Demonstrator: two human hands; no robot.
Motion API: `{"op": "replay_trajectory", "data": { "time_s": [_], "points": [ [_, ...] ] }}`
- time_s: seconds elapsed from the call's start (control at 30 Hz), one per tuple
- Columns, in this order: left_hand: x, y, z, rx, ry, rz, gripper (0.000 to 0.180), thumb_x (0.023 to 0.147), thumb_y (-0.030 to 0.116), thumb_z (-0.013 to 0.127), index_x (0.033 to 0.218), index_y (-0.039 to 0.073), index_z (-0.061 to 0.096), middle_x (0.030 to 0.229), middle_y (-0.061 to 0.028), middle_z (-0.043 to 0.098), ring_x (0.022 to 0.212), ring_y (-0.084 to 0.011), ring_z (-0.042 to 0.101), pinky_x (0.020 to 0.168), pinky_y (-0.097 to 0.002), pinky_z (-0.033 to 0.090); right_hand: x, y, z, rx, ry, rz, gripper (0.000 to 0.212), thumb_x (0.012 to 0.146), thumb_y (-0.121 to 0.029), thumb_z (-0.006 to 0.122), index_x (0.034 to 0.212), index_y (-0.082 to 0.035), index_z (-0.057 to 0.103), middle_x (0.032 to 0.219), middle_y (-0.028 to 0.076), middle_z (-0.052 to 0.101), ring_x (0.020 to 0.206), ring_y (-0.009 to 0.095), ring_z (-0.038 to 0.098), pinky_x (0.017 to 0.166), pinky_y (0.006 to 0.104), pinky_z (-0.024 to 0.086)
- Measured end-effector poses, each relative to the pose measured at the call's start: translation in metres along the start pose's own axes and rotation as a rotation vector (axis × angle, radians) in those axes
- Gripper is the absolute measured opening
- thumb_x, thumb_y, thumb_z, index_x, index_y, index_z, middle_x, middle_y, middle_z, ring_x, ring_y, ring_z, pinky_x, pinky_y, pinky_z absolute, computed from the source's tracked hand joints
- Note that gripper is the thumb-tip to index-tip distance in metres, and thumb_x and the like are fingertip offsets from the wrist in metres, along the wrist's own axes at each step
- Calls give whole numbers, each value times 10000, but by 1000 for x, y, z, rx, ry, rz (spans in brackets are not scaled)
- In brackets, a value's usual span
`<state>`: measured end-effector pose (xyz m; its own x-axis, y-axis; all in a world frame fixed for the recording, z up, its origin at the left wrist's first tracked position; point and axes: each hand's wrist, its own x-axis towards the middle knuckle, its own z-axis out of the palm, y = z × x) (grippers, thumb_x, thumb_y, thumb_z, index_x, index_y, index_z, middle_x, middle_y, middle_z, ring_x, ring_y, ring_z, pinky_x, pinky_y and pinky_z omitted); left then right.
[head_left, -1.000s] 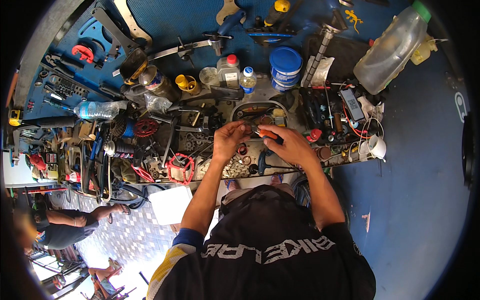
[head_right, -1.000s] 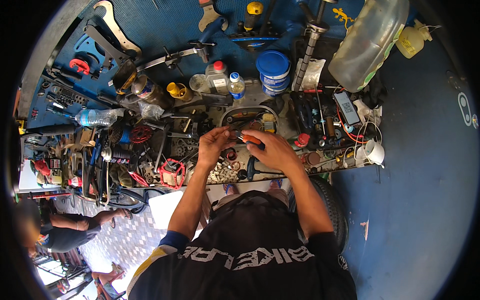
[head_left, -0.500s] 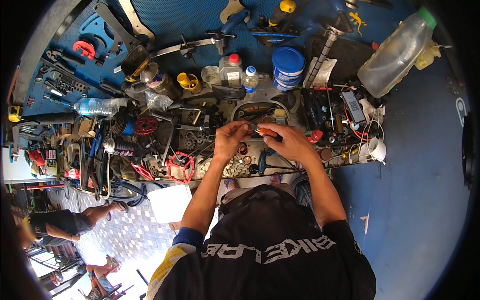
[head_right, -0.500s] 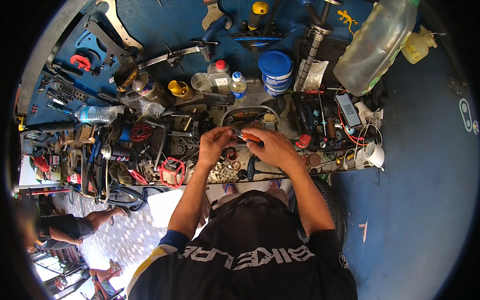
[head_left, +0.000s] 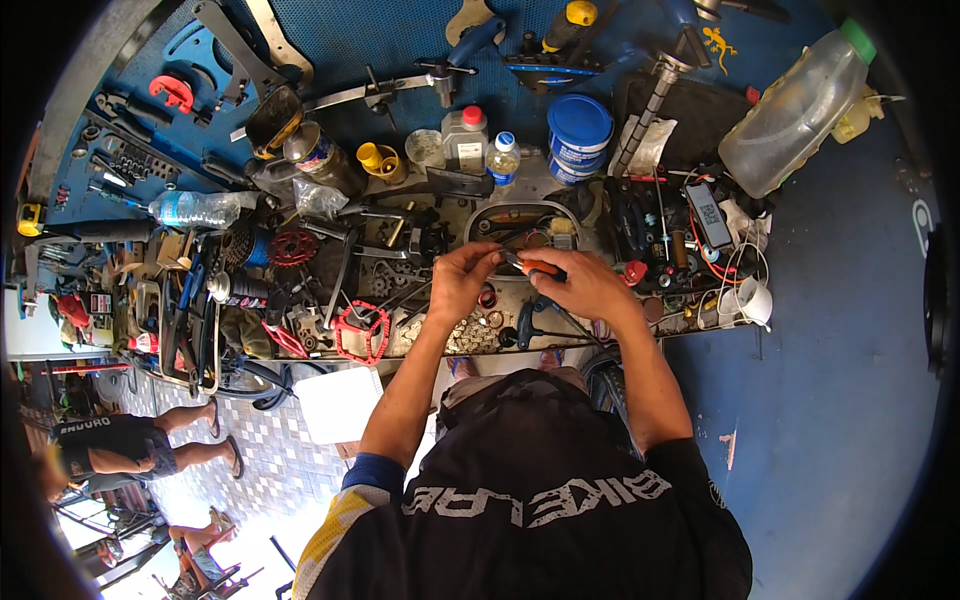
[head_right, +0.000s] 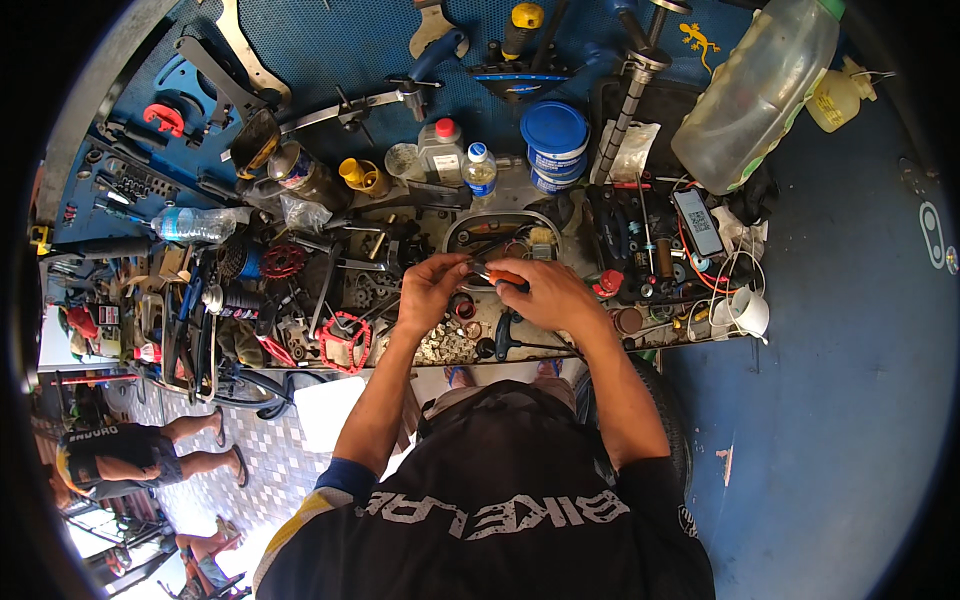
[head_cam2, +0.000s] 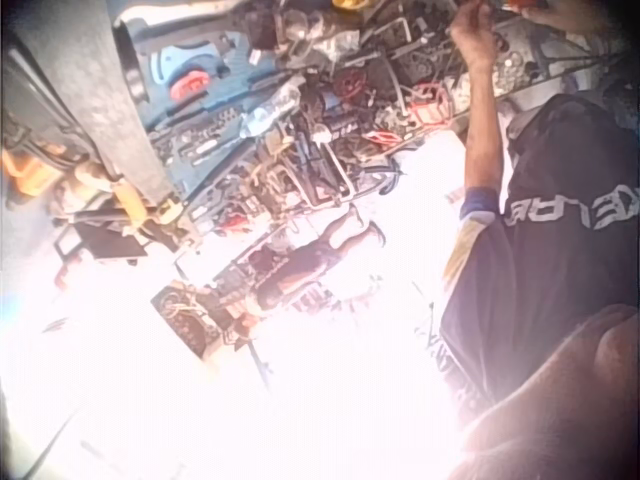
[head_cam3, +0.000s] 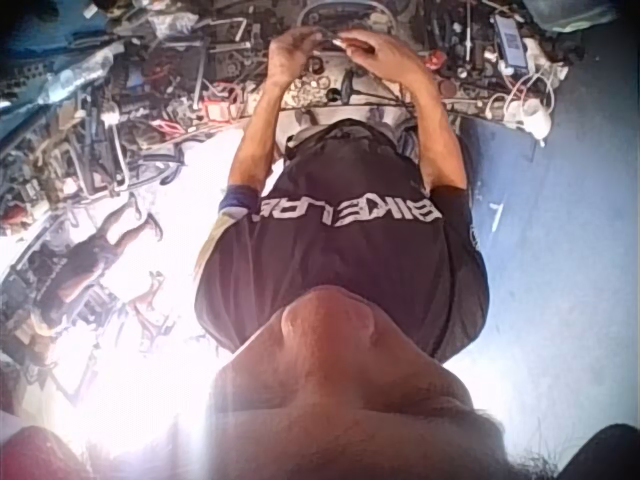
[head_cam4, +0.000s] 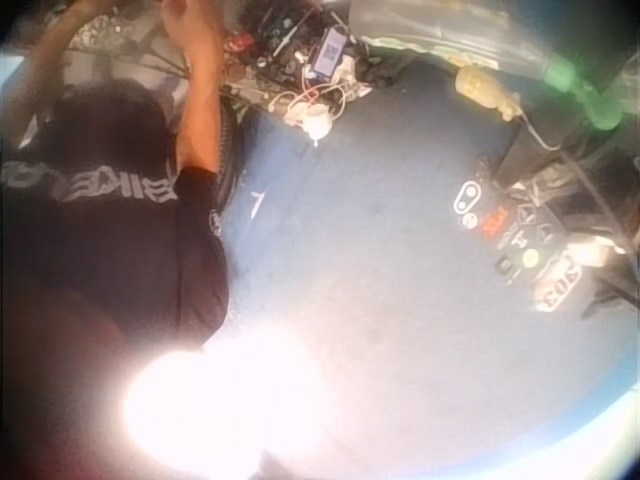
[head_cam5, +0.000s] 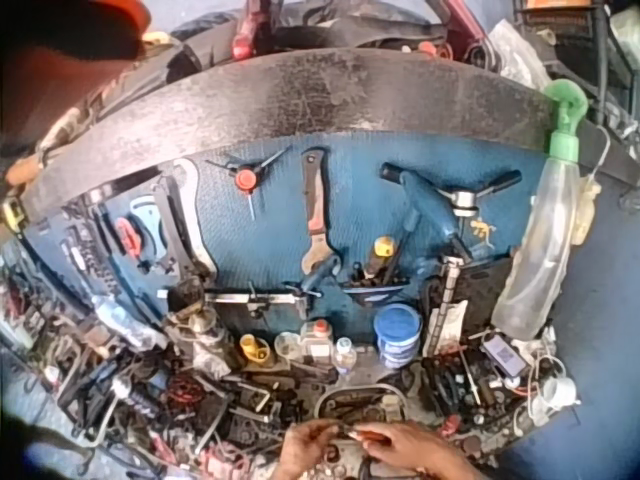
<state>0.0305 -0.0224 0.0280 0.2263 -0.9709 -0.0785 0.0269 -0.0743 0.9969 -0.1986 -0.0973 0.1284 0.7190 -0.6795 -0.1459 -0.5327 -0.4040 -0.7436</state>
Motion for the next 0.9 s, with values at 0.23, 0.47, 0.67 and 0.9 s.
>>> {"op": "replay_trajectory", "data": {
  "time_s": [0.23,0.47,0.67,0.9],
  "points": [
    [-1,2,2,-84,5,-57,251,1049,108,736,1241,-55,747,1047,-113,816,947,-142,774,815,-298,661,-4,-13,9,4,97,43,449,992,-286,693,1414,-135,699,1226,159,788,1117,377,750,977,457,572],
    [-1,10,5,-221,8,-141,238,1048,112,740,1217,-54,753,1047,-109,812,922,-138,773,791,-288,657,-10,-25,6,-57,120,83,453,992,-285,682,1415,-122,689,1250,188,770,1128,400,732,979,481,560],
    [-4,19,9,196,54,5,234,1037,85,739,1217,-65,742,1056,-117,811,928,-144,776,804,-280,642,-11,-25,5,-59,96,116,452,1000,-278,673,1424,-118,675,1253,176,772,1143,396,725,990,488,555],
    [-3,22,15,-151,116,-89,198,1038,103,740,1142,-66,734,981,-116,801,874,-147,775,758,-290,662,-11,-25,7,-29,122,95,457,1002,-268,676,1429,-107,668,1254,162,776,1142,393,725,1002,483,552]
  ]
}}
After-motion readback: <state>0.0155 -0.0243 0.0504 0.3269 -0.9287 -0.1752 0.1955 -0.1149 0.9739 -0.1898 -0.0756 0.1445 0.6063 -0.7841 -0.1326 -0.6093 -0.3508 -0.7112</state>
